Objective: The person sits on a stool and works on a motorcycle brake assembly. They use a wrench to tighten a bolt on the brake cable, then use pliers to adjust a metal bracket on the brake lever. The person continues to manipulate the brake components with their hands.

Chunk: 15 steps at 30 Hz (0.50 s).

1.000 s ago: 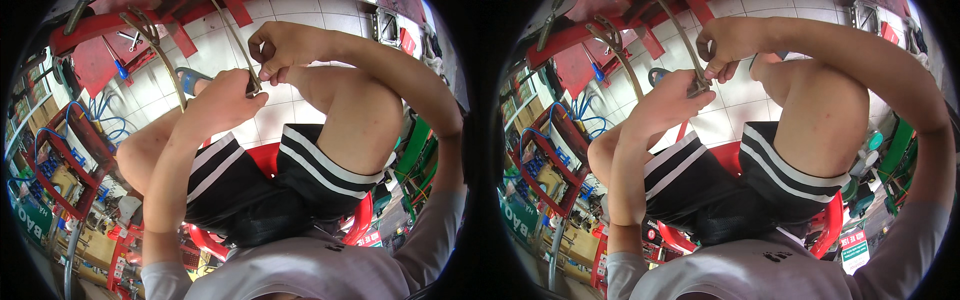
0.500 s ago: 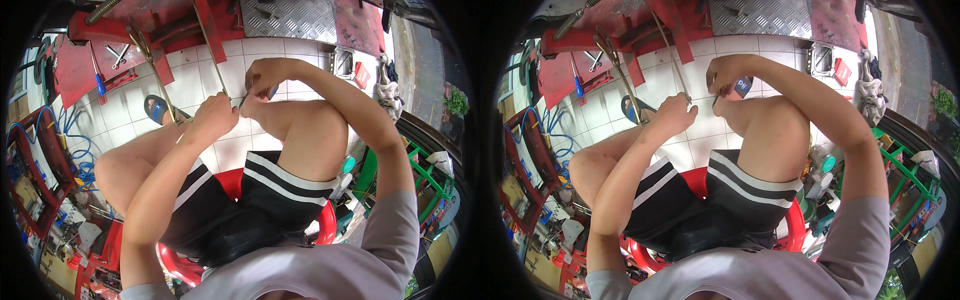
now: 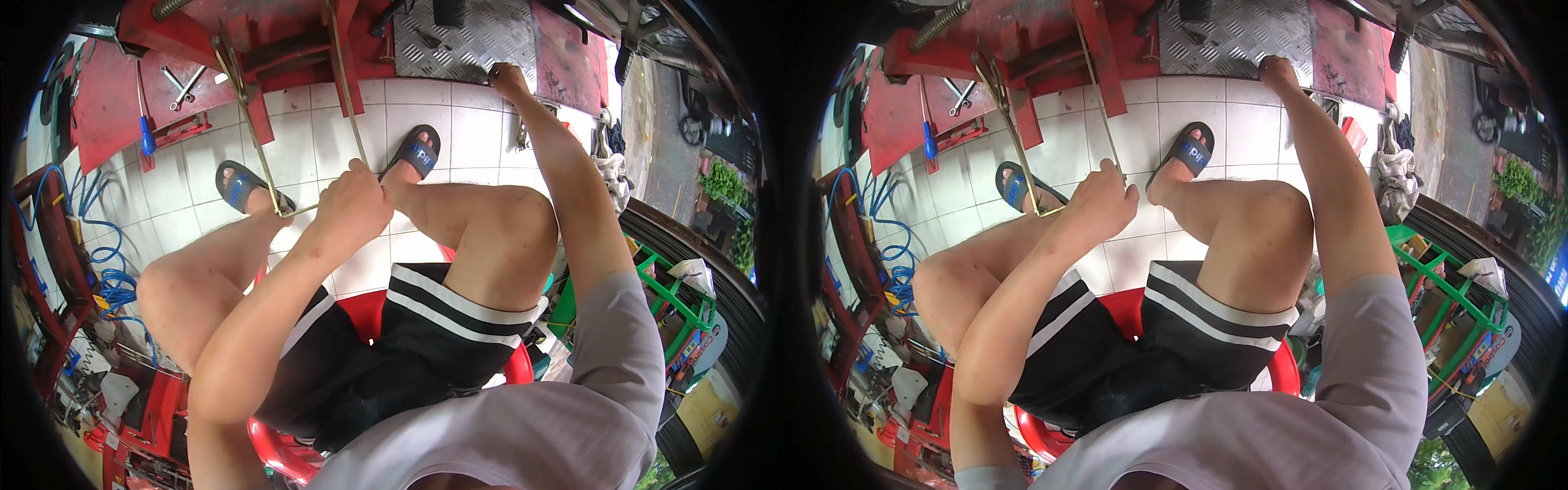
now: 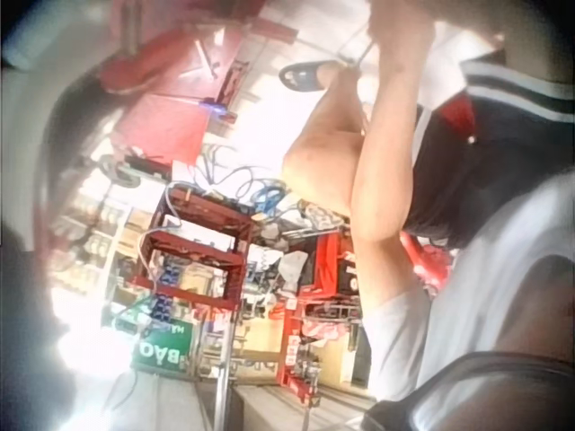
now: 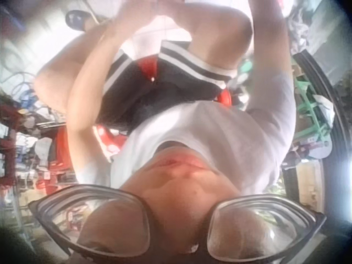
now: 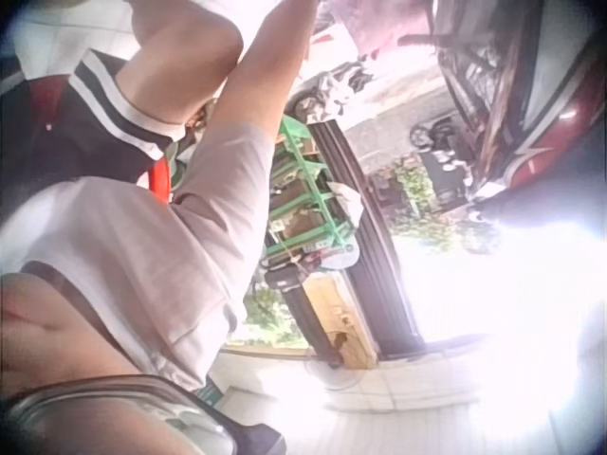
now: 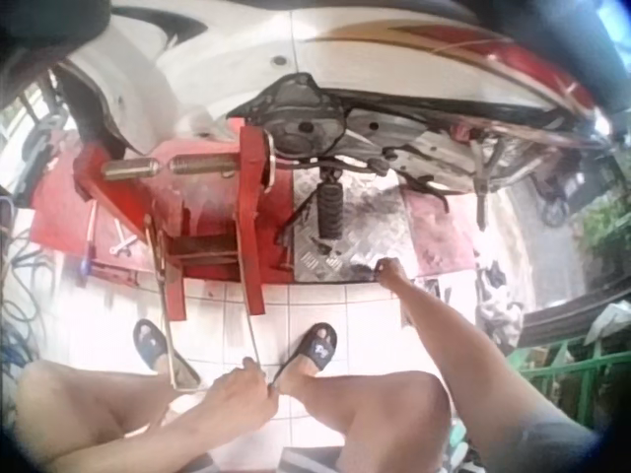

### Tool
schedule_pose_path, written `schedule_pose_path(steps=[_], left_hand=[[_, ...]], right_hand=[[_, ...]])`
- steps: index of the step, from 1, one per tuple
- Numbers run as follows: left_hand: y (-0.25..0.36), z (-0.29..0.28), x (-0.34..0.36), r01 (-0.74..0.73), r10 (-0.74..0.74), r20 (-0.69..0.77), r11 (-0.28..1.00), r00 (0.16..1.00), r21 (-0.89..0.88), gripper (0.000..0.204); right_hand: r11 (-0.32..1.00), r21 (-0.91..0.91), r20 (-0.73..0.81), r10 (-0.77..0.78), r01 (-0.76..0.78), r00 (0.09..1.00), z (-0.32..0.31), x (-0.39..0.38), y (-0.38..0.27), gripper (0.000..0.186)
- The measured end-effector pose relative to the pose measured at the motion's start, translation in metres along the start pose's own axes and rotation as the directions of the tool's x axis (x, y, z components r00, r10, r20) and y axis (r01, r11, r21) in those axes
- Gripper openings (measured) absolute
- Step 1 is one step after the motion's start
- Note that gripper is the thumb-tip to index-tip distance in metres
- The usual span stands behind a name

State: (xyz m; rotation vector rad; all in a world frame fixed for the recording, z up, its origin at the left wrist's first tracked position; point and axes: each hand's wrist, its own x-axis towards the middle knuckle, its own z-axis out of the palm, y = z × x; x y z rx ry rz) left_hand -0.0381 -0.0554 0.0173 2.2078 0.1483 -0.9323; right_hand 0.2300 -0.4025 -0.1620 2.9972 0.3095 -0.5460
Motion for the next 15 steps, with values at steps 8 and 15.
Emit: schedule_pose_path(steps=[8, 15], left_hand=[[0.001, -0.002, -0.003, 0.014, -0.014, 0.001, 1.0, 1.0, -0.023, 0.035], [-0.002, -0.004, -0.002, 0.0, 0.0, 0.016, 1.0, 1.0, -0.021, 0.035]], right_hand=[[0.982, 0.167, -0.115, -0.069, 0.088, 0.991, 0.001, 0.004, -0.024, 0.019], [0.997, 0.082, -0.054, -0.007, 0.011, 0.999, -0.018, 0.001, -0.032, 0.018]])
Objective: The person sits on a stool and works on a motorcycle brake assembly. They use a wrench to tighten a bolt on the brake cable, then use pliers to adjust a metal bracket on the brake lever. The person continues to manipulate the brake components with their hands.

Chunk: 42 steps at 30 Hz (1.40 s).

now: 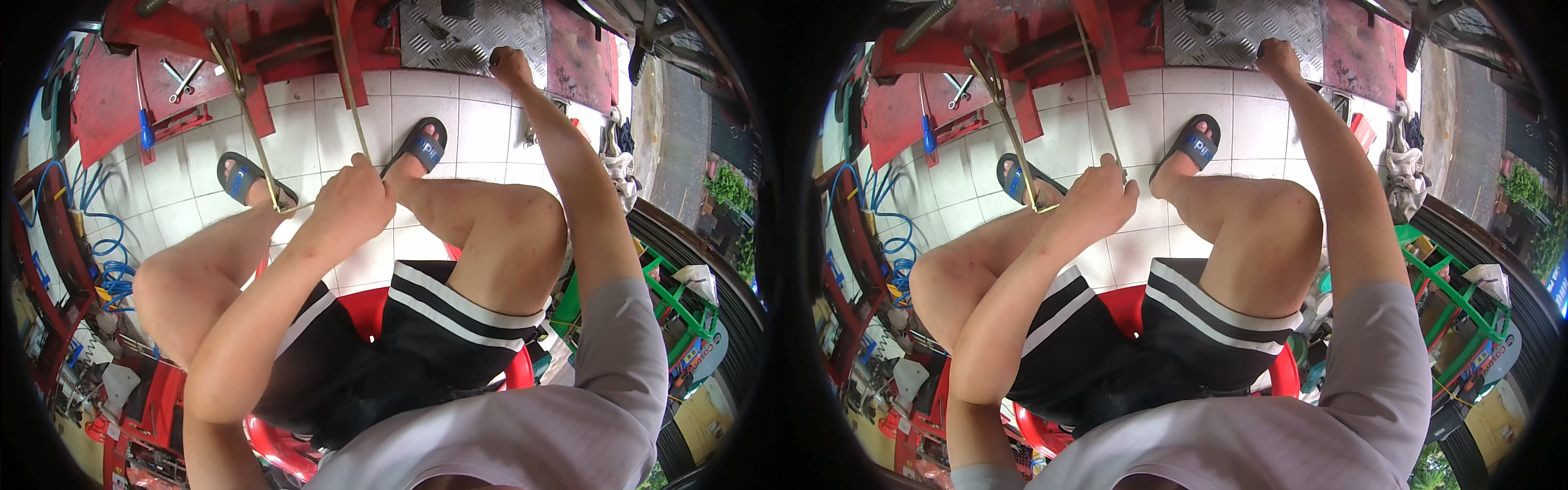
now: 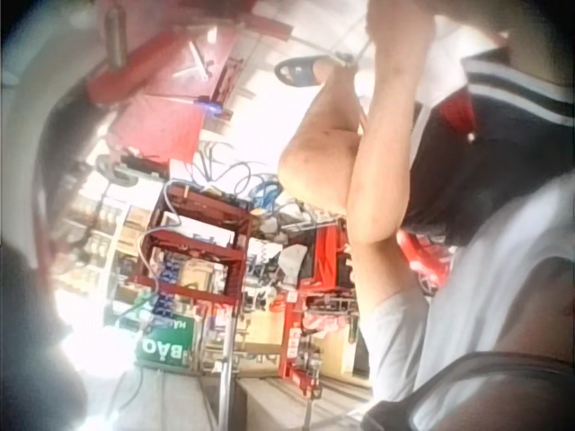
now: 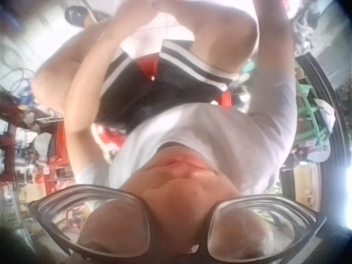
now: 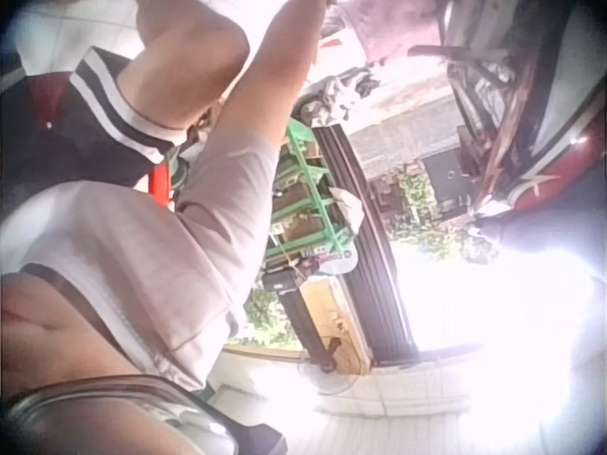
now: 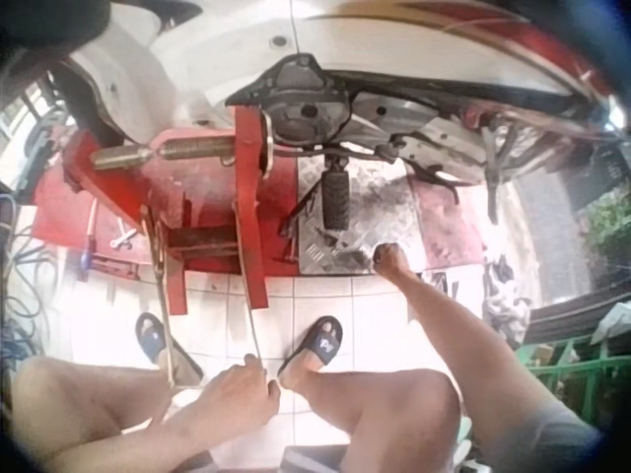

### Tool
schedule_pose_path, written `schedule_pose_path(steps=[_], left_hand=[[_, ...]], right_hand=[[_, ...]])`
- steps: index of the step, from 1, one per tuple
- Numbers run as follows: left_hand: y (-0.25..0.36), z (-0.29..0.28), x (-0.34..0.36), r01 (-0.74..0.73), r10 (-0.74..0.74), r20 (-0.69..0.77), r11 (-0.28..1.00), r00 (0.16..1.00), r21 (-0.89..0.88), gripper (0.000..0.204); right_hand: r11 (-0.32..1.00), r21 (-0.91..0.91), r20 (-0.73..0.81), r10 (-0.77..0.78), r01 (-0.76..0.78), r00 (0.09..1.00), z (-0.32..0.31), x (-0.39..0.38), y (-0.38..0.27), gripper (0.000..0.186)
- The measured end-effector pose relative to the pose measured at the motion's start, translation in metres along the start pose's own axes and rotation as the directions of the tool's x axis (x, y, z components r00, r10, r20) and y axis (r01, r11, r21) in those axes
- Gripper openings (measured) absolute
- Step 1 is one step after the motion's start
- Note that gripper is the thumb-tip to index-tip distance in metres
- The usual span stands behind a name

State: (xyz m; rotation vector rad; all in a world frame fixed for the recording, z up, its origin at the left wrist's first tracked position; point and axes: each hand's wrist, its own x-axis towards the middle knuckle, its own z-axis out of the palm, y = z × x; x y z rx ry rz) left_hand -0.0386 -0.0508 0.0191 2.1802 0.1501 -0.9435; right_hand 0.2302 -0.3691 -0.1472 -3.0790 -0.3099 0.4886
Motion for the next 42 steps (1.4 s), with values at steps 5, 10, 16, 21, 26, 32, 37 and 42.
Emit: schedule_pose_path(steps=[5, 10, 16, 21, 26, 32, 37, 42], left_hand=[[-0.001, -0.016, -0.005, -0.037, 0.038, 0.042, 0.999, 0.998, -0.015, 0.035], [-0.007, -0.035, -0.012, -0.347, 0.328, 0.138, 0.924, 0.935, 0.16, 0.034], [-0.015, -0.037, 0.002, 0.054, -0.004, 0.225, 0.975, 0.974, -0.215, 0.03], [-0.018, -0.031, 0.014, 0.069, -0.004, 0.229, 0.959, 0.973, -0.276, 0.024], [-0.026, -0.026, 0.023, 0.073, -0.023, 0.199, 0.966, 0.98, -0.248, 0.024], [-0.025, -0.027, 0.023, 0.104, -0.063, 0.18, 0.968, 0.982, -0.23, 0.023], [-0.039, -0.027, 0.023, 0.07, 0.008, 0.195, 0.919, 0.981, -0.389, 0.021], [-0.03, -0.034, 0.013, 0.053, 0.04, 0.197, 0.893, 0.98, -0.448, 0.021]], right_hand=[[0.97, 0.195, 0.119, -0.169, 0.143, 0.978, -0.074, -0.033, -0.037, 0.021], [0.846, 0.513, 0.164, -0.264, 0.146, 0.951, -0.18, -0.117, -0.114, 0.018], [0.689, 0.719, 0.199, -0.33, 0.091, 0.923, -0.192, -0.205, -0.227, 0.012], [0.699, 0.715, 0.233, -0.228, -0.008, 0.945, -0.144, -0.216, -0.241, 0.019], [0.758, 0.638, 0.48, -0.252, -0.138, 0.84, -0.109, -0.199, -0.241, 0.02], [0.861, 0.498, 0.569, -0.234, -0.104, 0.788, -0.101, -0.191, -0.251, 0.02], [0.864, 0.49, 0.554, -0.205, -0.117, 0.807, -0.094, -0.188, -0.255, 0.02], [0.907, 0.417, 0.524, -0.186, -0.06, 0.831, -0.094, -0.183, -0.257, 0.02]])
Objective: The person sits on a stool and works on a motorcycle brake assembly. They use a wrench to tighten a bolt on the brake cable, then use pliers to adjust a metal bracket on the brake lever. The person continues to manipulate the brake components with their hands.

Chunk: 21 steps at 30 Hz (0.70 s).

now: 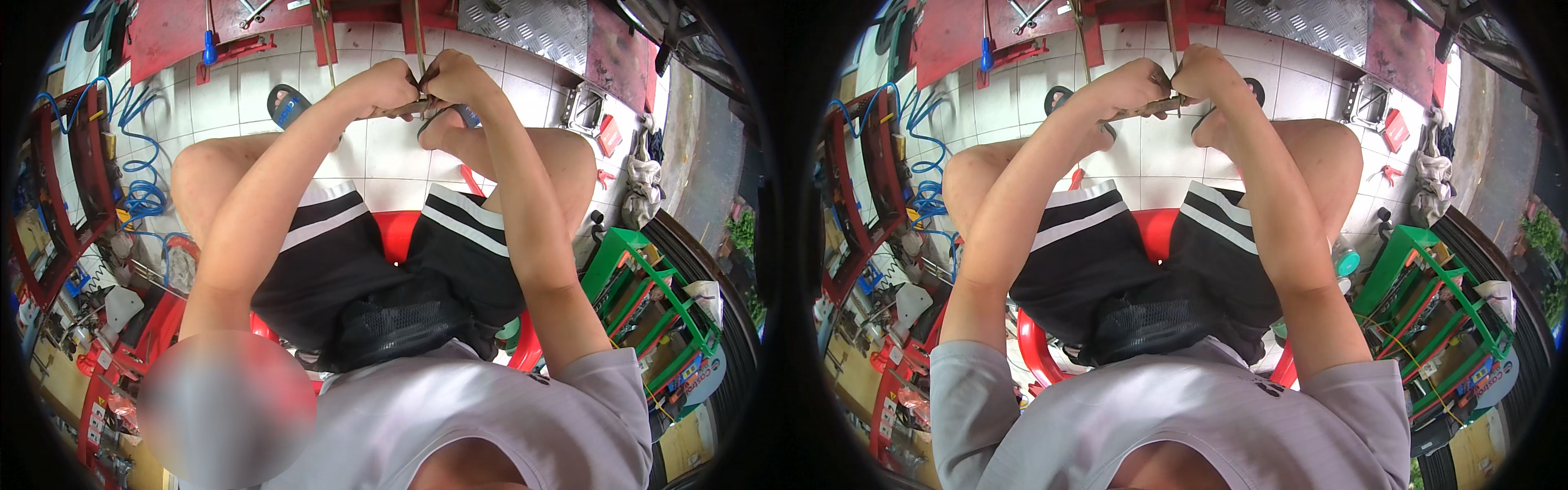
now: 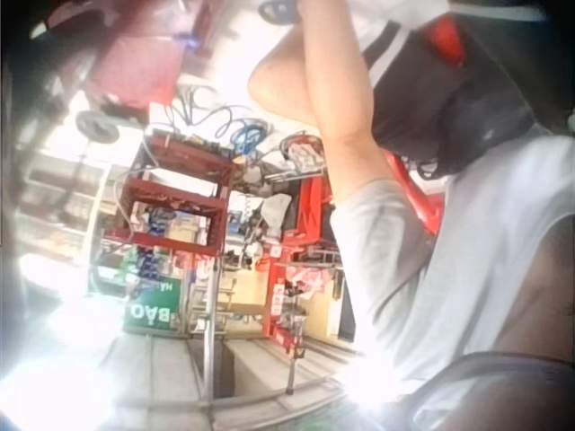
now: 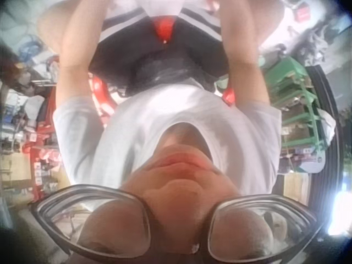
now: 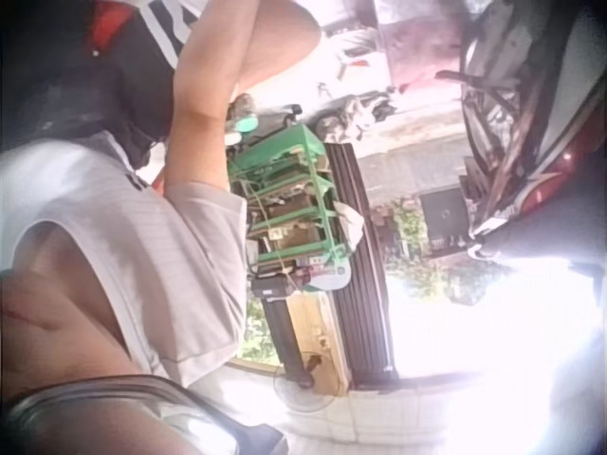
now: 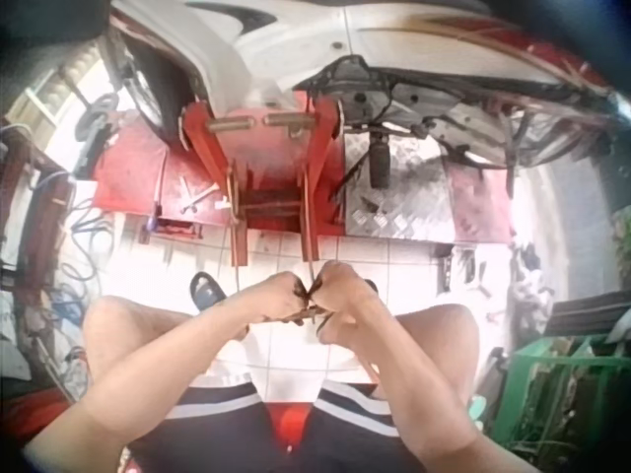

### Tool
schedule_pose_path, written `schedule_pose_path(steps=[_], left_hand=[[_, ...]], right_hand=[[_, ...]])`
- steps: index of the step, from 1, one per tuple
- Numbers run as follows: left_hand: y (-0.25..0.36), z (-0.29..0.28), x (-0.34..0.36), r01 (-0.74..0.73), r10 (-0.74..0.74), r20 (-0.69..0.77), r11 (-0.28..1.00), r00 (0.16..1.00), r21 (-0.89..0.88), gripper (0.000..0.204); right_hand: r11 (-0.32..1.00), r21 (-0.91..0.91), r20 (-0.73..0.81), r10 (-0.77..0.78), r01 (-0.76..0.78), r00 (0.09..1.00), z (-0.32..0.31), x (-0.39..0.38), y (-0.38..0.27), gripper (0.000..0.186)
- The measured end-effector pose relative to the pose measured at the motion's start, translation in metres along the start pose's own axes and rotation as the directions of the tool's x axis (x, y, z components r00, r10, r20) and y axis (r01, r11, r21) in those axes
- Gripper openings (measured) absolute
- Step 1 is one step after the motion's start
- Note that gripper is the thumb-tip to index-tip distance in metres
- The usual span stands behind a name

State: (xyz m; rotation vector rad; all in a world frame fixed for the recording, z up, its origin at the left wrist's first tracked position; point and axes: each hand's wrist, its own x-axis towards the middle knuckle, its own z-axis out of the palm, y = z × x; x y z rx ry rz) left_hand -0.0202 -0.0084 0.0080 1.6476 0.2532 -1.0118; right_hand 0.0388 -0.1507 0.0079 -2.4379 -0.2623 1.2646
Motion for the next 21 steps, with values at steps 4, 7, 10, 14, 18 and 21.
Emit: schedule_pose_path(steps=[4, 7, 10, 14, 18, 21], left_hand=[[0.0, 0.006, 0.0, -0.022, 0.029, -0.079, 0.995, 0.996, 0.096, 0.021], [0.0, 0.009, 0.002, -0.038, 0.057, -0.125, 0.989, 0.991, 0.143, 0.021], [-0.002, 0.008, 0.002, -0.053, 0.079, -0.149, 0.984, 0.986, 0.171, 0.019], [0.0, 0.009, 0.003, -0.054, 0.092, -0.167, 0.974, 0.982, 0.219, 0.018], [0.003, 0.006, 0.001, -0.03, 0.067, -0.125, 0.96, 0.99, 0.278, 0.017], [0.0, -0.001, 0.006, -0.037, 0.068, -0.088, 0.948, 0.994, 0.317, 0.019]], right_hand=[[0.999, 0.031, -0.032, -0.034, 0.035, 0.999, 0.001, 0.002, 0.004, 0.015], [0.997, 0.027, -0.079, -0.074, 0.076, 0.994, 0.004, 0.007, 0.014, 0.013], [0.991, 0.098, -0.065, -0.083, 0.089, 0.994, 0.003, 0.004, 0.011, 0.017], [0.98, 0.196, -0.034, -0.041, 0.047, 0.999, 0.001, 0.0, 0.009, 0.023], [0.997, 0.081, 0.024, -0.003, 0.001, 1.0, -0.001, 0.002, 0.003, 0.023], [0.999, -0.019, -0.03, -0.051, 0.051, 0.998, 0.002, 0.001, 0.003, 0.025]])
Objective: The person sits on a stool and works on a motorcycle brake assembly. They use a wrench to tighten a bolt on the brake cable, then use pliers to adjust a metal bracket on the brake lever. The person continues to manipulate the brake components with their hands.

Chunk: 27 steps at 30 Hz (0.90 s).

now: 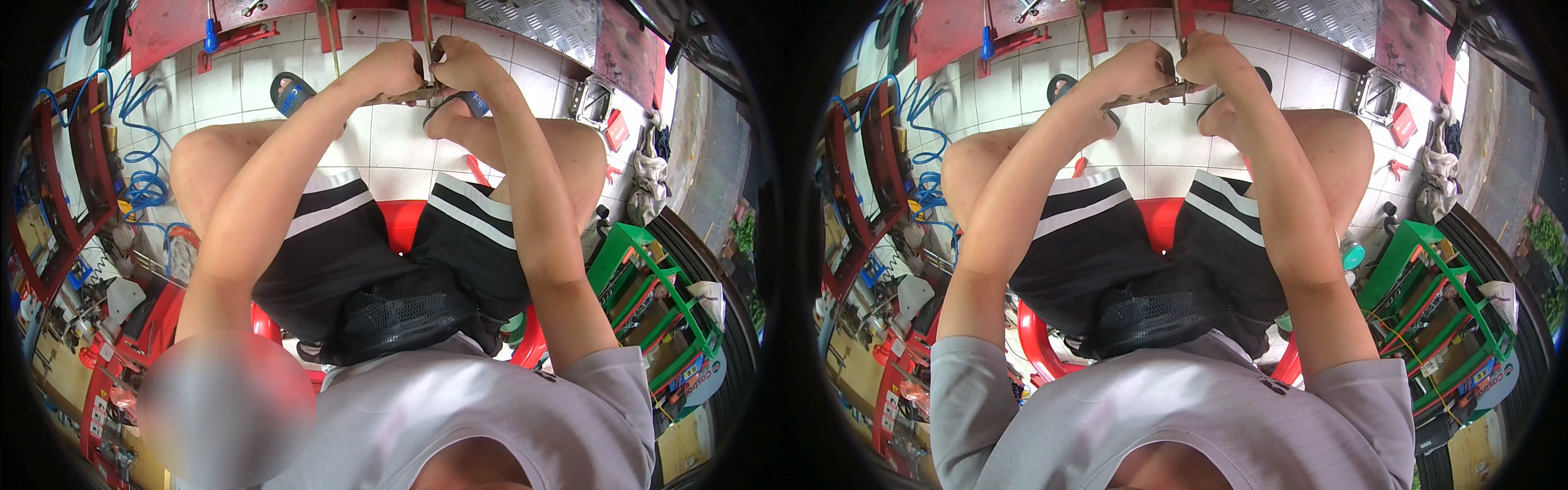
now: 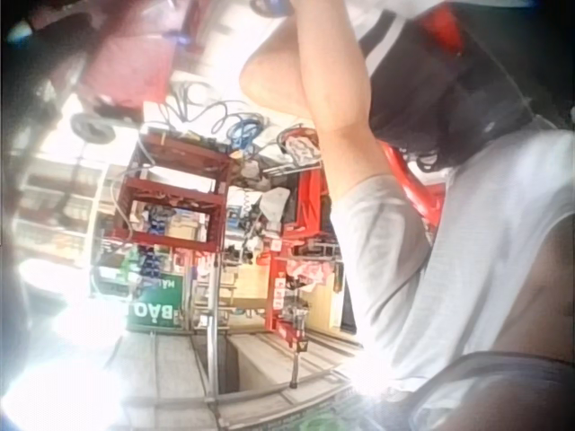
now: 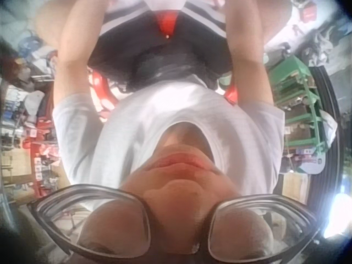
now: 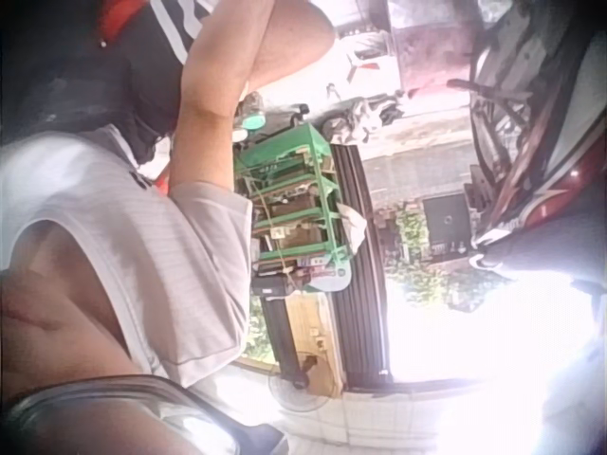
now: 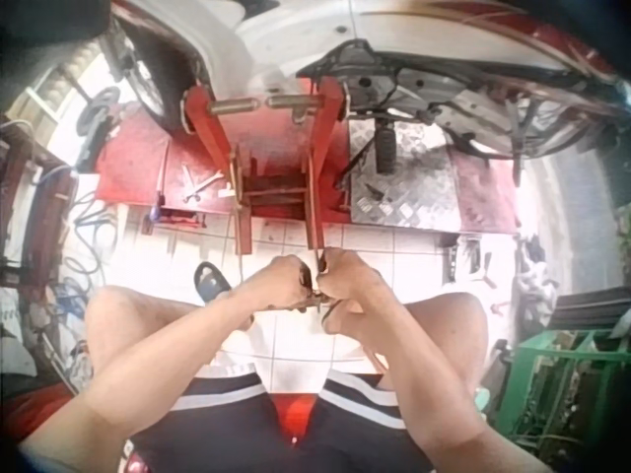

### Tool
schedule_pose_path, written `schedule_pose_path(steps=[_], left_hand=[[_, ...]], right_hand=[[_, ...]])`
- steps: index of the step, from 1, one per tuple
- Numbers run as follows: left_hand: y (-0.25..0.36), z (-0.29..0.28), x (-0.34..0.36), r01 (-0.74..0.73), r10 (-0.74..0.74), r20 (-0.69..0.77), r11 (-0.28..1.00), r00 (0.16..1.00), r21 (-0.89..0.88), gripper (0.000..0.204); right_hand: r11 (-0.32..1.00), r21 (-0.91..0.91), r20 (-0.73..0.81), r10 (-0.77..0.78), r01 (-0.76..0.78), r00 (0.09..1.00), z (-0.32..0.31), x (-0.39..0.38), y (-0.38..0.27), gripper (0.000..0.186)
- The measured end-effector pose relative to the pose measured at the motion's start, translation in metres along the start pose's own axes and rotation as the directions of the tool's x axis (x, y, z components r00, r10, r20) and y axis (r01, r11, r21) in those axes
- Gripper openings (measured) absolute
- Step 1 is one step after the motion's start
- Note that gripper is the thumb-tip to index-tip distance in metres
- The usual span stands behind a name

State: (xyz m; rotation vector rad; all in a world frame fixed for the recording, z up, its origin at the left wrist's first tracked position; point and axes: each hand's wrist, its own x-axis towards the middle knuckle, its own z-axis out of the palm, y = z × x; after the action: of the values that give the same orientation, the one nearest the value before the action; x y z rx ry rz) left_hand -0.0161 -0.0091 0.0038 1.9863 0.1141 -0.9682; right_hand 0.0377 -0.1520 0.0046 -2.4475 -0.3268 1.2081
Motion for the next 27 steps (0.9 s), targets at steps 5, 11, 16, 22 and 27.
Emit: schedule_pose_path(steps=[5, 11, 16, 22, 27], left_hand=[[0.0, 0.0, 0.002, 0.023, -0.022, -0.022, 0.997, 1.0, 0.07, 0.015], [0.0, 0.003, 0.003, -0.002, 0.003, -0.026, 0.999, 1.0, 0.051, 0.015], [-0.001, 0.004, 0.008, 0.07, -0.068, -0.028, 0.995, 0.997, 0.068, 0.019], [-0.011, 0.002, 0.016, 0.052, -0.051, -0.017, 0.996, 0.999, 0.069, 0.022], [-0.003, -0.002, 0.008, 0.039, -0.036, 0.102, 0.999, 0.994, -0.031, 0.034]], right_hand=[[0.998, 0.059, -0.009, 0.025, -0.024, 1.0, -0.002, -0.01, -0.01, 0.032], [0.995, 0.097, 0.06, 0.018, -0.023, 0.998, -0.009, -0.021, -0.022, 0.036], [0.998, 0.064, 0.014, -0.017, 0.016, 1.0, -0.005, -0.018, -0.019, 0.043], [0.999, 0.045, 0.033, 0.001, -0.002, 0.999, -0.005, -0.02, -0.027, 0.049], [1.0, 0.03, 0.023, 0.004, -0.005, 1.0, -0.007, -0.021, -0.027, 0.045]])
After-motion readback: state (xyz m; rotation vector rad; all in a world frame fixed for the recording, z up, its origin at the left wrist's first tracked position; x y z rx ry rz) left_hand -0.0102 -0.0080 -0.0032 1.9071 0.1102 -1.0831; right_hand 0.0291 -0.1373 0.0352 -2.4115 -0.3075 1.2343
